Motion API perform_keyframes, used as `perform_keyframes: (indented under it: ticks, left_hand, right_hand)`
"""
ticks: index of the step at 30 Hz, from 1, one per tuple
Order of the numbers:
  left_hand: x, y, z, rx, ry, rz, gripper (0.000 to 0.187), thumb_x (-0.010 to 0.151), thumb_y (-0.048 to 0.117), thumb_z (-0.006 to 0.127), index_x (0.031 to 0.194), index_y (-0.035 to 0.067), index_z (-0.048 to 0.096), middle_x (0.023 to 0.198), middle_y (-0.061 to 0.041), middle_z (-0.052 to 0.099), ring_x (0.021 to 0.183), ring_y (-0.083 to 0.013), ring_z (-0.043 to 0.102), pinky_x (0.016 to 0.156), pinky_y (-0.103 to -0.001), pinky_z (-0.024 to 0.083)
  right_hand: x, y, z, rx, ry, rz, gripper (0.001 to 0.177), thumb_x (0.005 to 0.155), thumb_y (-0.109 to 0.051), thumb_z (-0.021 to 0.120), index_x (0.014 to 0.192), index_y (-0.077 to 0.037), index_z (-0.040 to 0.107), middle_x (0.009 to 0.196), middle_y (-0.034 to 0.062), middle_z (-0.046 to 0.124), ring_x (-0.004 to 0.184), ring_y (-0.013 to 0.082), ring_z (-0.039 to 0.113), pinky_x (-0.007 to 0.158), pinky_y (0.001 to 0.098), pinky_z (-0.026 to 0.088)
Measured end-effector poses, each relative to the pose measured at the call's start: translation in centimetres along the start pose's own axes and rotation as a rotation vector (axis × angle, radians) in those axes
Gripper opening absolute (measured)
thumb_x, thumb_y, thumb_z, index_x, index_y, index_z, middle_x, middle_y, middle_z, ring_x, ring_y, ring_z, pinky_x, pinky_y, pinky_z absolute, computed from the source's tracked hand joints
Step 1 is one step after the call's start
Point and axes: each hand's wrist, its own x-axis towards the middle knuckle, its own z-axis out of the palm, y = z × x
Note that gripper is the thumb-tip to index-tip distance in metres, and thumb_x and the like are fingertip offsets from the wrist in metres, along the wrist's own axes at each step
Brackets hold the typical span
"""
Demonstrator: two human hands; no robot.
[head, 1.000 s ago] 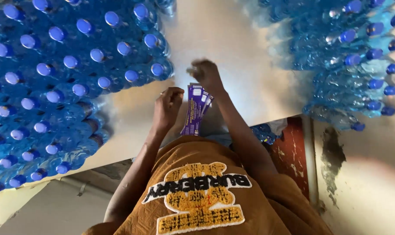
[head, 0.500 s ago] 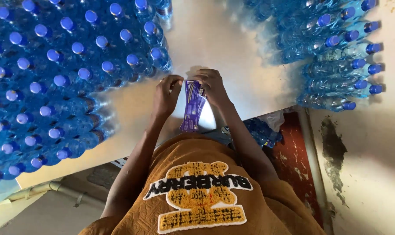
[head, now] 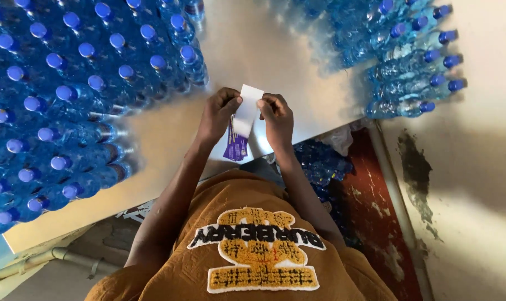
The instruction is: Manually applying brand labels to plastic water bottles by wrapping them around the bottle body.
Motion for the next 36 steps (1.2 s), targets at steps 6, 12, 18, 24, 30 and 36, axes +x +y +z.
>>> perform_keyframes:
  ticks: [6,12,18,24,30,36]
  left_hand:
    - [-3.1,2.0,0.3,0.081,-0.107,0.219,0.009,0.113,0.01,0.072,0.11,0.001,0.074,0.092,-0.007,0.065,0.09,-0.0162,0.059,0.083,-0.035,0.05]
    - [-6.8,3.4,-1.4,0.131,0.056,0.323,0.007,0.112,0.004,0.067,0.11,0.002,0.073,0.081,-0.008,0.069,0.079,-0.0156,0.061,0.074,-0.033,0.048]
    - [-11.7,2.4,-4.6,0.078,0.507,0.41,0.013,0.116,0.016,0.065,0.118,0.004,0.068,0.103,-0.016,0.064,0.094,-0.0285,0.066,0.086,-0.041,0.057]
    - [-17.7,7.2,-12.2,-0.027,1.019,0.621,0.016,0.121,0.028,0.059,0.117,0.013,0.062,0.1,0.002,0.057,0.088,-0.0105,0.06,0.081,-0.028,0.057]
    - [-21.0,3.6,-15.6,0.109,1.079,0.71,0.006,0.12,0.017,0.064,0.121,0.012,0.063,0.102,-0.002,0.058,0.089,-0.0128,0.055,0.08,-0.03,0.045]
    - [-22.6,2.0,-8.1,0.041,0.769,0.513,0.015,0.112,0.002,0.072,0.126,0.004,0.068,0.105,-0.007,0.067,0.096,-0.0158,0.061,0.086,-0.031,0.05]
  right_hand:
    - [-1.6,0.2,2.2,0.219,-0.078,0.036,0.011,0.114,-0.019,0.066,0.114,-0.009,0.07,0.083,0.0035,0.06,0.077,0.0116,0.065,0.068,0.0304,0.056]
    - [-4.4,-1.9,5.4,0.348,-0.242,-0.077,0.042,0.109,-0.038,0.078,0.129,-0.007,0.059,0.108,0.0107,0.063,0.103,0.0222,0.069,0.09,0.0417,0.06]
    - [-8.2,-1.5,9.3,0.175,-0.224,-0.111,0.037,0.111,-0.02,0.077,0.137,-0.005,0.056,0.105,0.0087,0.061,0.092,0.0178,0.072,0.086,0.0349,0.063]
    - [-14.1,7.1,9.8,-0.287,-0.501,0.045,0.036,0.105,-0.018,0.069,0.136,0.0,0.061,0.104,0.0218,0.07,0.089,0.0352,0.076,0.078,0.0479,0.059]
    - [-16.6,8.3,9.5,-1.003,-1.069,-0.079,0.037,0.102,-0.013,0.074,0.138,-0.004,0.071,0.126,0.0289,0.072,0.107,0.0468,0.075,0.09,0.0565,0.064]
    - [-14.4,-1.4,11.0,-0.09,-0.817,0.158,0.079,0.109,-0.061,0.066,0.158,0.0,0.055,0.138,0.0252,0.065,0.131,0.0408,0.067,0.104,0.0539,0.059]
